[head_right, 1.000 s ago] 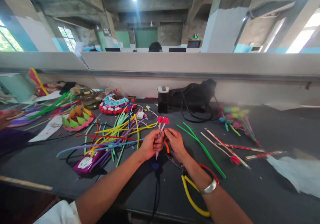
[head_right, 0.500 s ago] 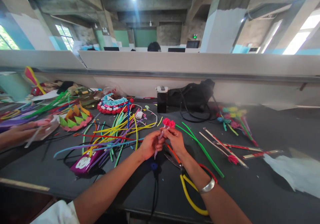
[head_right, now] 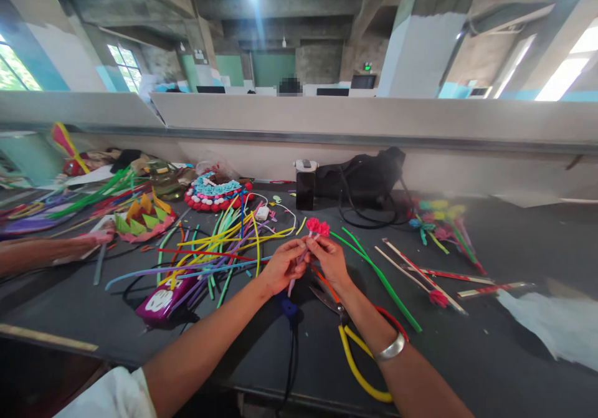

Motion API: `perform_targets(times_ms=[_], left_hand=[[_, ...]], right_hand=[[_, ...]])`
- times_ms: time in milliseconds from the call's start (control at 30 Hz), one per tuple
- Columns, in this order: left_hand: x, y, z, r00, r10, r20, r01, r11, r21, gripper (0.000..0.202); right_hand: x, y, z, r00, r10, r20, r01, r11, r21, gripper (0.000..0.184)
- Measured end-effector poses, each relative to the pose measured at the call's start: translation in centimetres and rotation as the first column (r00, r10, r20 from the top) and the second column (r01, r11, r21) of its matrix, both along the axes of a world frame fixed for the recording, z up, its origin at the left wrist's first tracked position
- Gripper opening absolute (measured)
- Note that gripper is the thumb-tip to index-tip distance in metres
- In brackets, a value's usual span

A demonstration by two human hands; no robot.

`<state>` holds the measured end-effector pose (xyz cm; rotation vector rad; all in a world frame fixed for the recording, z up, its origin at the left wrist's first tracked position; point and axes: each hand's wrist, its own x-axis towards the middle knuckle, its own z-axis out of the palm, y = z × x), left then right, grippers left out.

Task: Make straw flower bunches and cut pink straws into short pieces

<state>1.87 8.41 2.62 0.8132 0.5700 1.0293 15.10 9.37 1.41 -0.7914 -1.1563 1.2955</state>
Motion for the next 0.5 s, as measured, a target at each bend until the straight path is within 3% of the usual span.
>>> perform_targets(times_ms=[233, 500], left_hand=[[-0.23, 0.19, -0.10, 0.998, -0.048, -0.040, 0.048, 0.999, -0.007, 0.035], [0.09, 0.13, -0.26, 0.997, 0.038, -0.064, -0.037, 0.999, 0.008, 0.036]], right_hand=[[-0.03, 0.01, -0.23, 0.999, -0.052, 0.010, 0.052, 0.999, -0.010, 0.030], [-0.09, -0.39, -0.16, 0.999, -0.048, 0.023, 0.049, 0.998, -0.044, 0.039]])
